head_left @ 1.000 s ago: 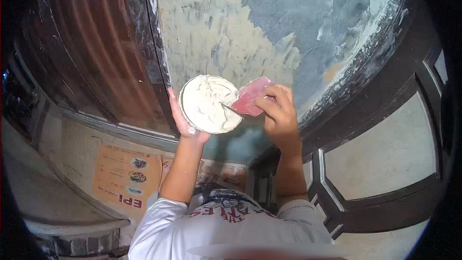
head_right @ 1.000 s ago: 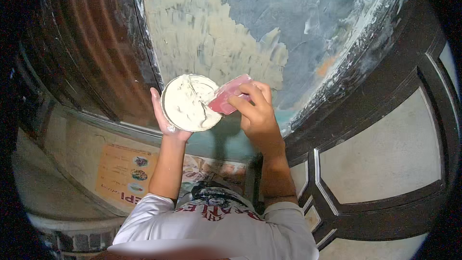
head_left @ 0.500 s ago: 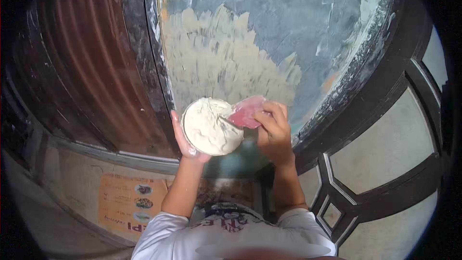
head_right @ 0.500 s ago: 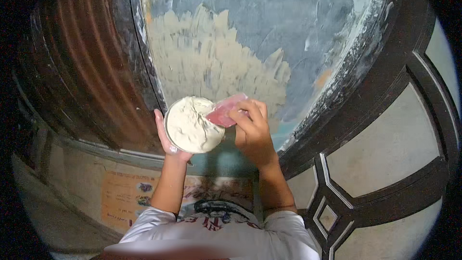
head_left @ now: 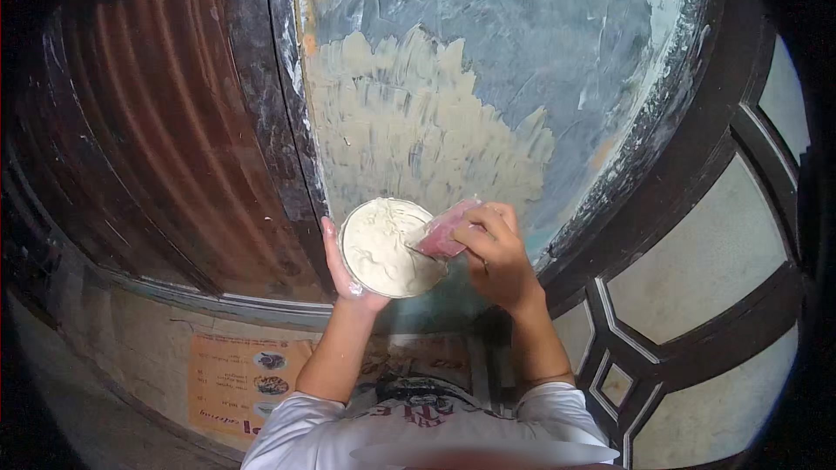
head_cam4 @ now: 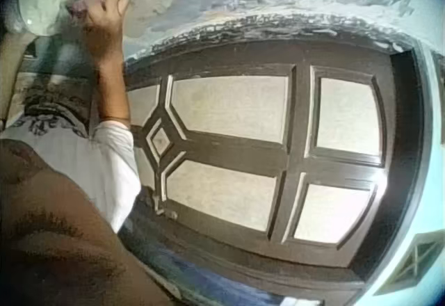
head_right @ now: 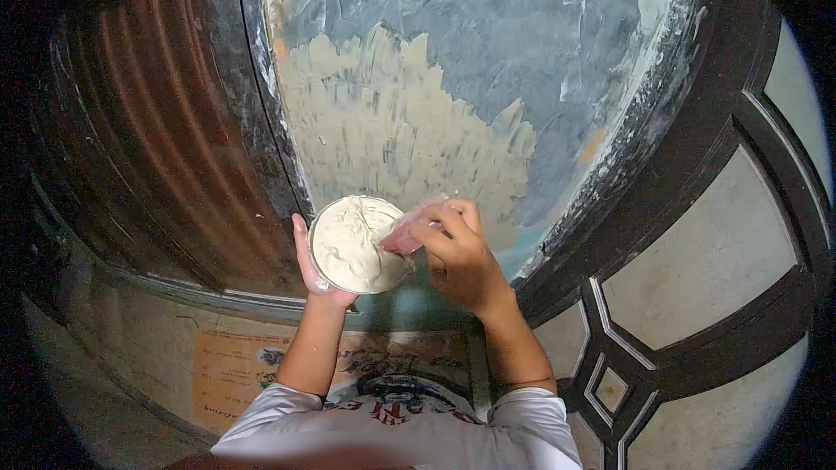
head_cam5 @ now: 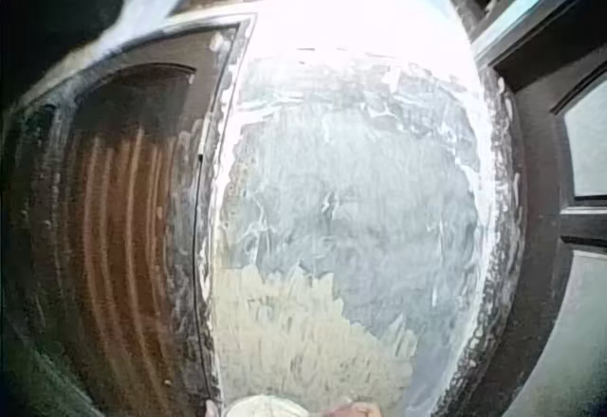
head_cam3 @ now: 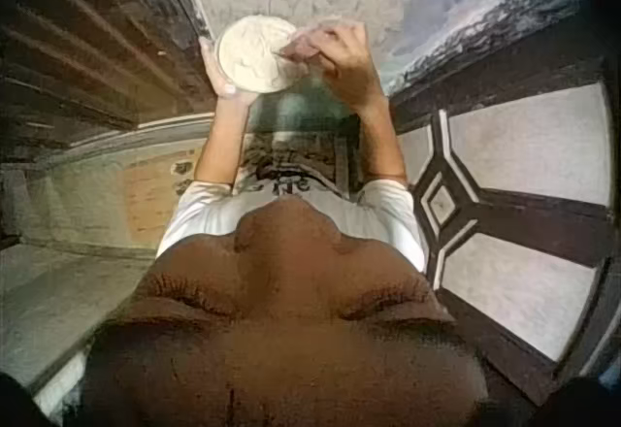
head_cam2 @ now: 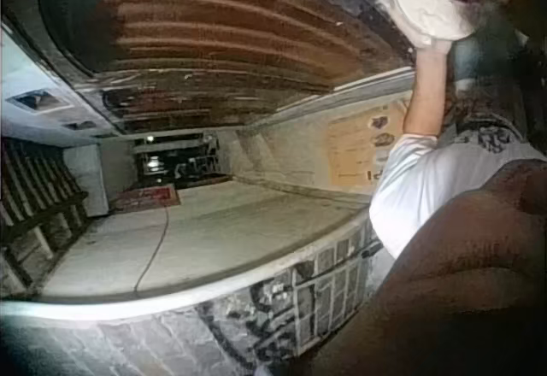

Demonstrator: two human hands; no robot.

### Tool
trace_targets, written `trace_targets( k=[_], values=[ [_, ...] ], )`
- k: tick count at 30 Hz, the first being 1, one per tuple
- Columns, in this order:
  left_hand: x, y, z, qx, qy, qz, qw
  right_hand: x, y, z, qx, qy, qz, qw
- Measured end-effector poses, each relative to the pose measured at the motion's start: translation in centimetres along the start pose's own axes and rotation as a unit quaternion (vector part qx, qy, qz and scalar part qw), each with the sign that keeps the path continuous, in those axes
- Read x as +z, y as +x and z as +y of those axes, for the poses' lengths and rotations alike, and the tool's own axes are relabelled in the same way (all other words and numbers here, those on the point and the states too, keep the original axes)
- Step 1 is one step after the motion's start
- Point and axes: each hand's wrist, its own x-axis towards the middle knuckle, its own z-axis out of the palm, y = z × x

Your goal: The person applies wall putty to a plaster wall surface using a putty knife to scoop putty from a bowl and spread it onto the wall.

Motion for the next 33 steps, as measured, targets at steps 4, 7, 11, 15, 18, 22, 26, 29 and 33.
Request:
trace_targets(
  k=[4, 7, 11, 15, 18, 22, 26, 29, 33],
  values=[
    [-0.2, 0.0, 0.4, -0.011, -0.007, 0.006, 1.000, 0.4, 0.7, -0.4, 0.023, 0.000, 0.046, 0.999],
    [-0.5, 0.2, 0.5, -0.002, -0.004, 0.006, 1.000, 0.1, 1.2, 0.2, 0.009, -0.006, 0.103, 0.995],
    [-0.8, -0.1, 0.5, -0.027, -0.028, -0.006, 0.999, -1.7, 2.7, 1.5, 0.048, -0.008, 0.129, 0.990],
    [-1.6, -0.3, -0.2, -0.016, -0.012, 0.029, 0.999, -3.8, 5.9, 4.2, 0.067, -0.003, 0.163, 0.984],
    [-2.0, -0.5, -0.3, -0.019, -0.019, 0.031, 0.999, -5.6, 9.2, 6.5, 0.111, 0.029, 0.221, 0.968],
    [-3.1, -0.5, -0.5, -0.008, -0.012, 0.031, 0.999, -7.0, 13.4, 8.7, 0.092, 0.028, 0.226, 0.969],
    [-2.3, -0.3, -0.5, -0.015, -0.026, 0.044, 0.999, -8.0, 15.6, 10.7, 0.072, -0.045, 0.172, 0.981],
    [-2.3, -0.1, -0.6, -0.004, -0.019, 0.031, 0.999, -8.5, 16.5, 11.1, 0.080, -0.084, 0.143, 0.983],
    [-2.5, 0.1, -0.7, 0.007, -0.024, 0.023, 0.999, -9.5, 17.5, 12.2, 0.060, -0.074, 0.165, 0.982]
  ],
)
